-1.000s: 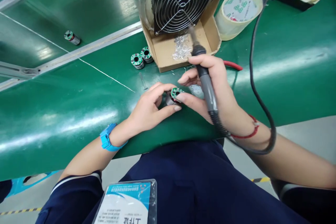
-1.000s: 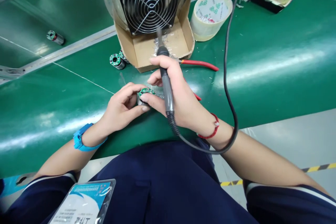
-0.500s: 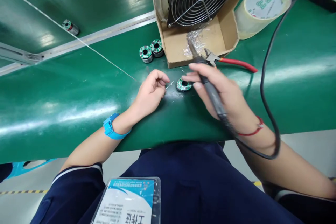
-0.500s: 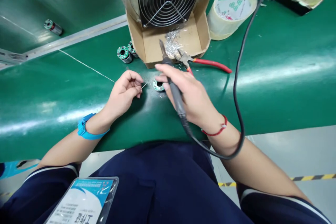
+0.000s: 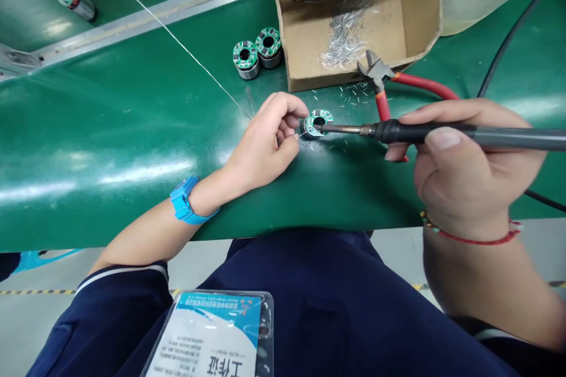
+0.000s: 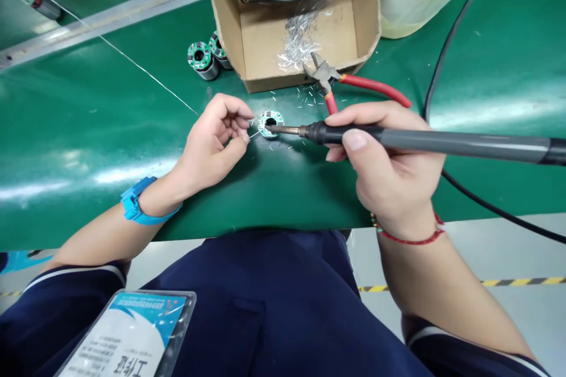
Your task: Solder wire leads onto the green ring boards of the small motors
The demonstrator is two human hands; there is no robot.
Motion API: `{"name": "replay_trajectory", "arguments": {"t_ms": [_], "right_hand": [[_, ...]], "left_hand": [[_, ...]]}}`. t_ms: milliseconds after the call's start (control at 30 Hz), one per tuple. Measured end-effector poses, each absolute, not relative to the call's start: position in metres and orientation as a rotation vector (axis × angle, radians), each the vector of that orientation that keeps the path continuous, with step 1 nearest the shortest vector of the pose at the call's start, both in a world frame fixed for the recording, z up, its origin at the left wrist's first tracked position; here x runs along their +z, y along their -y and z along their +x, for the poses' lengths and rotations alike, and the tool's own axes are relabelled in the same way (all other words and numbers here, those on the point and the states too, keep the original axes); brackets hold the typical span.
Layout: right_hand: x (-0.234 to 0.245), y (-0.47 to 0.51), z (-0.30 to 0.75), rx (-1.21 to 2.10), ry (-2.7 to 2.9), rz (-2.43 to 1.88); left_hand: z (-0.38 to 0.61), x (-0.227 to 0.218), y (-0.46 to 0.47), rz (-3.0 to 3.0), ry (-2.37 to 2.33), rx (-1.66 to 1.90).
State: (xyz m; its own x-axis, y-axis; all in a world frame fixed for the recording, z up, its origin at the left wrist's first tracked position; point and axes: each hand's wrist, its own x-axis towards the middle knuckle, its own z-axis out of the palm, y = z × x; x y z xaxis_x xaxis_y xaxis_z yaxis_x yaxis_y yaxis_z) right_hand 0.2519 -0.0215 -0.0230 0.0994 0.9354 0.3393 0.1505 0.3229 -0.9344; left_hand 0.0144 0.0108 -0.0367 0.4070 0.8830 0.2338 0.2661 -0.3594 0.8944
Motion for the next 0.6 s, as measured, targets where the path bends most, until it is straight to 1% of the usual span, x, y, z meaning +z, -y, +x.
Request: {"name": "replay_trajectory", "arguments": {"t_ms": [300, 600], "right_hand": [[-0.026, 0.015, 0.256, 0.83, 1.366, -1.038], [-0.019, 0.009, 0.259, 0.847, 1.442, -1.107]], "left_hand": [[0.022, -0.04, -0.014, 1.91, -1.019, 0.928], [0.021, -0.046, -0.019, 1.878, -1.022, 0.908]]}}
